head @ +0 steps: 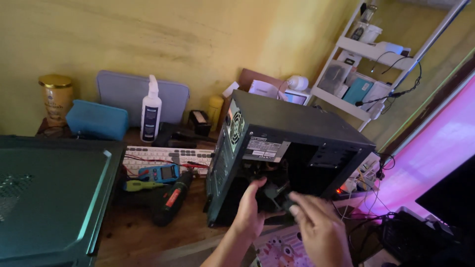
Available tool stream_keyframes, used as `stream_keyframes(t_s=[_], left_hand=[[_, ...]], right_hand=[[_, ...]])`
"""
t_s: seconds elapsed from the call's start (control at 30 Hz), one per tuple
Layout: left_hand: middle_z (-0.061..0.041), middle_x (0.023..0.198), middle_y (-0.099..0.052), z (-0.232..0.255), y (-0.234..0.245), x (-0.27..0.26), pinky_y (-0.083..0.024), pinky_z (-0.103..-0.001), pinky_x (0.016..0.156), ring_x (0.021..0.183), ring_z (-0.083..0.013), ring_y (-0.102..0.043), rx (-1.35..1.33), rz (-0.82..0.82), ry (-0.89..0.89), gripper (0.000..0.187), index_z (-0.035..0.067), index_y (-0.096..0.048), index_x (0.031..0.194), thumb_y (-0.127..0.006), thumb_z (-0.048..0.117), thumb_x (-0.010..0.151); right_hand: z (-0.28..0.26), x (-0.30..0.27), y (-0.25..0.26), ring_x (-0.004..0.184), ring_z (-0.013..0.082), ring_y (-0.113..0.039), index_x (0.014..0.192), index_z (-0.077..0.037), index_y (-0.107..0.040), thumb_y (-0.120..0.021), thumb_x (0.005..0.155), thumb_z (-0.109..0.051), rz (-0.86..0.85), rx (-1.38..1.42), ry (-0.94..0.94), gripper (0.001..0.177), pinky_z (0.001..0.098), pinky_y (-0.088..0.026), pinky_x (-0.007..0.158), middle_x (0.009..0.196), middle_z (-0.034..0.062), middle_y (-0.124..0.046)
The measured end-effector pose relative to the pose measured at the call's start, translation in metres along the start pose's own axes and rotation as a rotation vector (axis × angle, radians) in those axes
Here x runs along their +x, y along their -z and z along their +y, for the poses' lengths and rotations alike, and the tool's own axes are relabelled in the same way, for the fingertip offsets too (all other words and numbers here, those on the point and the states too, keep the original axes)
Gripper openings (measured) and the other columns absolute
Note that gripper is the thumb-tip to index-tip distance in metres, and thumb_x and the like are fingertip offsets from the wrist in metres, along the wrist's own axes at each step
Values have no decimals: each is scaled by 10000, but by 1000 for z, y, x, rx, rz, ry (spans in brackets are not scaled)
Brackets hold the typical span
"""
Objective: Cleaning the internal components of a desktop computer using a handheld vacuum and removing the CPU cooler.
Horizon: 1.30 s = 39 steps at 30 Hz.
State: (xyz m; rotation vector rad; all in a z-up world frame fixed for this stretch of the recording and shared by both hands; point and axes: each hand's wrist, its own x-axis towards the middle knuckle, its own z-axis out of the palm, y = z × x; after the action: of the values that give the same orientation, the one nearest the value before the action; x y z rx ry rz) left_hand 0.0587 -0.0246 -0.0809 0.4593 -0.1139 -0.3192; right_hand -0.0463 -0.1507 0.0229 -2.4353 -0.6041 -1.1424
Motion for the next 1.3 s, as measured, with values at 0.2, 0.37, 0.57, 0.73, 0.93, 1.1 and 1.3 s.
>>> stream_keyframes(t_s=[0.2,0.37,0.57,0.73,0.93,1.1,1.3], left_hand=[[-57,1175,-730,6,-17,-17,-615,-549,792,1051,-264,-724,10,39,13,584,199,-596,1346,-518,572,903],[-81,1203,-731,9,-19,-17,-619,-545,787,1028,-294,-732,45,87,92,775,193,-594,1386,-469,763,875],[-99,1225,-753,-1,-2,-1,-631,-474,833,1038,-263,-753,21,84,-4,833,106,-655,1380,-519,773,899],[-115,1145,-734,7,-16,-8,-642,-525,753,983,-270,-740,142,149,66,855,112,-639,1329,-475,805,856],[-61,1125,-748,24,-36,-23,-627,-522,759,988,-236,-731,200,112,22,874,168,-643,1332,-423,833,809],[-66,1127,-753,10,-14,-7,-625,-490,757,970,-235,-744,147,139,-4,885,156,-652,1340,-442,839,817],[-71,1094,-764,9,-21,-12,-643,-492,723,923,-244,-762,113,174,52,881,138,-646,1323,-449,828,812]], right_hand=[[4,-6,-3,762,204,-715,1140,-85,-740,-735,874,-125,-47,59,-199,269,313,-577,679,963,77,-763],[-3,-5,-3,639,138,-726,1121,-66,-746,-749,849,-115,-86,229,-322,277,266,-588,612,892,76,-775],[13,14,11,621,157,-733,1090,-66,-744,-761,827,-102,-302,172,-218,266,297,-580,611,884,91,-797],[7,31,20,900,247,-730,1085,2,-716,-685,815,25,-472,140,110,273,318,-597,764,1018,119,-773],[-19,23,21,919,306,-696,1090,3,-709,-657,791,54,-220,-110,176,308,377,-563,766,1065,123,-751],[7,18,15,866,263,-742,1096,-17,-717,-708,822,-3,-263,142,17,274,348,-588,734,1015,116,-759],[6,16,14,860,281,-723,1130,-22,-700,-665,854,-5,-232,68,75,278,345,-577,734,993,124,-752]])
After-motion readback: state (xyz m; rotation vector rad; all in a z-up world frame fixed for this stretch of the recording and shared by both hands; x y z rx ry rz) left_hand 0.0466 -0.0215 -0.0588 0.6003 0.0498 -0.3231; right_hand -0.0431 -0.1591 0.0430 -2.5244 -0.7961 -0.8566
